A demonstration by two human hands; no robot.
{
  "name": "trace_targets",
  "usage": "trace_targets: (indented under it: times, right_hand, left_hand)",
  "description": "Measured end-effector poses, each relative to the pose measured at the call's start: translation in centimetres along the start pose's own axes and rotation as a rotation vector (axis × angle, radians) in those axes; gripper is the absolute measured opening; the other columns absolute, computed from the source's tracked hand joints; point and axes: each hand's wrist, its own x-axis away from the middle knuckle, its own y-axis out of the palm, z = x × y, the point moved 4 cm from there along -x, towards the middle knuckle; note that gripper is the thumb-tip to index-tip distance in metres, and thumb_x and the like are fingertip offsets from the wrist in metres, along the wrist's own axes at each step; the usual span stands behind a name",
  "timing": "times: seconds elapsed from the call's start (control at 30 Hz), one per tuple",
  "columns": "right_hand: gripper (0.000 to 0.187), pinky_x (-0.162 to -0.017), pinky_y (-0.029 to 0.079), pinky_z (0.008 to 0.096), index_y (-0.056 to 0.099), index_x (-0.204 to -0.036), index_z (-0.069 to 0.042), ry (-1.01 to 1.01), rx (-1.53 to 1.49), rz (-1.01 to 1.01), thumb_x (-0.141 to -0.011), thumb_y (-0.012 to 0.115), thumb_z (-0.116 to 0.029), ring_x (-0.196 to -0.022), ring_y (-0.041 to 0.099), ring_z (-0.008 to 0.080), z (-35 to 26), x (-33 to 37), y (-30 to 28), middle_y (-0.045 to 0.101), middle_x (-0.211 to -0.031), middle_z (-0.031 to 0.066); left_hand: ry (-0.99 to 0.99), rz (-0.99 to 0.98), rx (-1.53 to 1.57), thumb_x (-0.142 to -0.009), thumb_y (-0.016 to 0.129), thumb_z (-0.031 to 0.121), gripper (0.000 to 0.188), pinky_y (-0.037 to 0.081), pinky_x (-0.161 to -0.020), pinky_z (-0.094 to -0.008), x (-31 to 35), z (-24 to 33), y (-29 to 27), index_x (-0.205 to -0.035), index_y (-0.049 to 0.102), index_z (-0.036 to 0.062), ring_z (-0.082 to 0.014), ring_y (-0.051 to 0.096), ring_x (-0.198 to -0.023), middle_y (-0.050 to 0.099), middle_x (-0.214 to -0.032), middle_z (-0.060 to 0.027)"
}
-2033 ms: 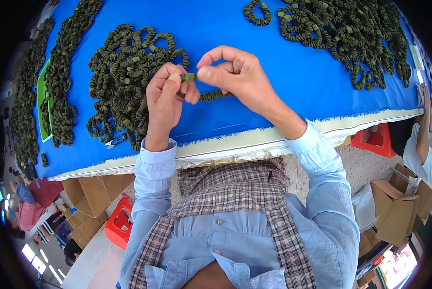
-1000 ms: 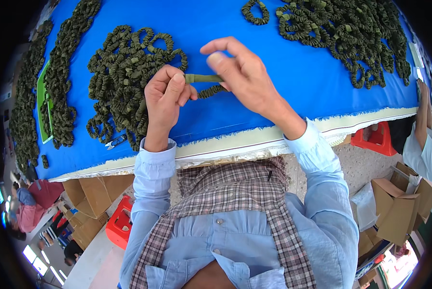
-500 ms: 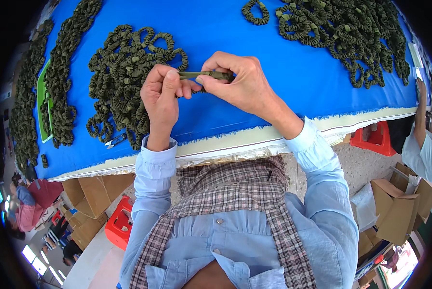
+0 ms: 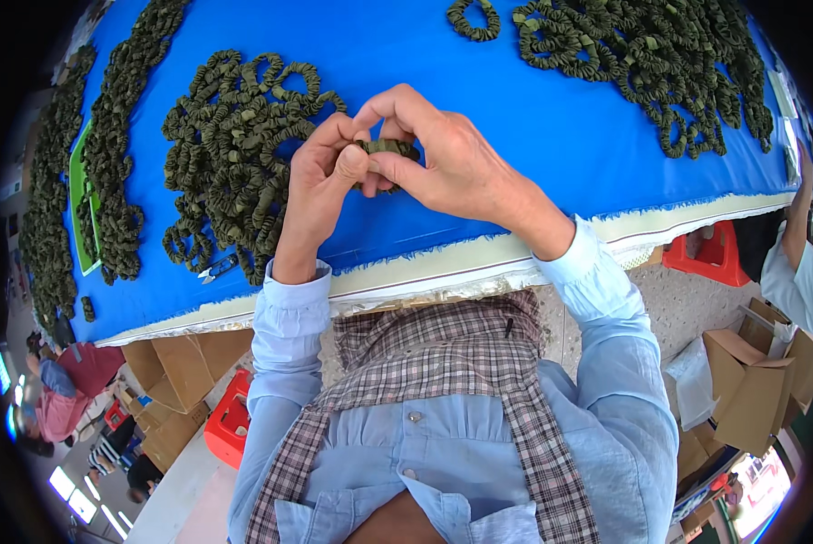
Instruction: The person repeatedly picks up green coiled cords from a blue table, twists them into circular loops, and places them into a green tray. The person handles the cords one at a time, forming loops and stacking them in the tray.
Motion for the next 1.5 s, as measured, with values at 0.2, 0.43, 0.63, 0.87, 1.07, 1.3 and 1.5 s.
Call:
trace_targets:
  times: [0.2,0.43,0.63,0.87,1.07,1.3,1.5]
  right_hand:
    - [0.043,-0.054,0.040,0.0251,0.055,-0.120,-0.004,0.132,-0.096,-0.054,-0.081,0.071,-0.010,-0.058,0.051,0.0084,0.4,0.3,0.3,0.058,-0.066,0.0009]
    - [0.020,-0.048,0.032,0.0208,0.070,-0.097,-0.003,0.267,0.014,0.030,-0.080,0.074,-0.013,-0.053,0.043,0.0013,0.2,0.6,0.3,0.059,-0.060,-0.0020]
    - [0.015,-0.049,0.034,0.0175,0.070,-0.094,-0.002,0.175,-0.224,0.092,-0.083,0.071,-0.011,-0.055,0.046,0.0003,0.6,0.4,0.7,0.069,-0.072,0.0005]
    - [0.016,-0.063,0.044,0.0204,0.068,-0.097,-0.001,0.242,-0.003,0.000,-0.083,0.071,-0.008,-0.071,0.055,0.0056,0.5,0.4,-0.3,0.066,-0.082,0.0013]
    - [0.024,-0.059,0.046,0.0260,0.064,-0.103,-0.001,0.065,0.072,0.060,-0.081,0.070,-0.008,-0.062,0.056,0.0102,0.9,0.4,-0.3,0.067,-0.077,0.0046]
    - [0.039,-0.064,0.045,0.0235,0.061,-0.115,-0.004,0.090,0.100,-0.041,-0.078,0.074,-0.006,-0.071,0.055,0.0082,0.2,0.4,-0.2,0.060,-0.078,0.0008]
    - [0.042,-0.051,0.039,0.0225,0.065,-0.113,-0.006,0.056,0.312,-0.054,-0.074,0.079,-0.011,-0.058,0.049,0.0070,-0.2,0.4,-0.5,0.059,-0.071,0.0001]
  left_hand:
    - [0.094,0.057,0.141,-0.100,0.050,0.031,0.029,0.046,-0.058,-0.0219,0.3,-0.7,-0.9,-0.090,0.051,0.0040,-0.0079,0.055,-0.061,0.057,-0.075,-0.0024]
    - [0.126,0.068,0.082,-0.099,0.051,0.024,0.024,0.045,-0.057,-0.0215,0.9,-0.3,-0.1,-0.087,0.050,0.0035,-0.0092,0.057,-0.062,0.055,-0.075,-0.0024]
    - [0.213,0.116,-0.032,-0.099,0.052,0.021,0.022,0.047,-0.058,-0.0238,0.7,0.1,-0.5,-0.087,0.049,0.0020,-0.0114,0.058,-0.064,0.056,-0.079,-0.0051]
    - [0.179,0.184,0.037,-0.099,0.048,0.013,0.015,0.049,-0.059,-0.0246,0.8,0.1,-0.8,-0.089,0.049,0.0016,-0.0118,0.059,-0.066,0.058,-0.082,-0.0076]
    - [0.096,0.228,0.112,-0.097,0.050,0.010,0.010,0.045,-0.058,-0.0222,0.6,0.3,-0.7,-0.093,0.051,0.0012,-0.0099,0.056,-0.065,0.058,-0.083,-0.0064]
    - [0.072,0.192,-0.088,-0.094,0.061,0.016,0.015,0.038,-0.057,-0.0194,0.9,-1.0,-1.2,-0.091,0.054,0.0030,-0.0033,0.045,-0.067,0.053,-0.078,0.0019]
    - [0.167,0.241,-0.079,-0.093,0.063,0.020,0.020,0.037,-0.054,-0.0186,0.9,-1.0,-1.7,-0.087,0.054,0.0032,-0.0034,0.045,-0.062,0.052,-0.074,0.0020]
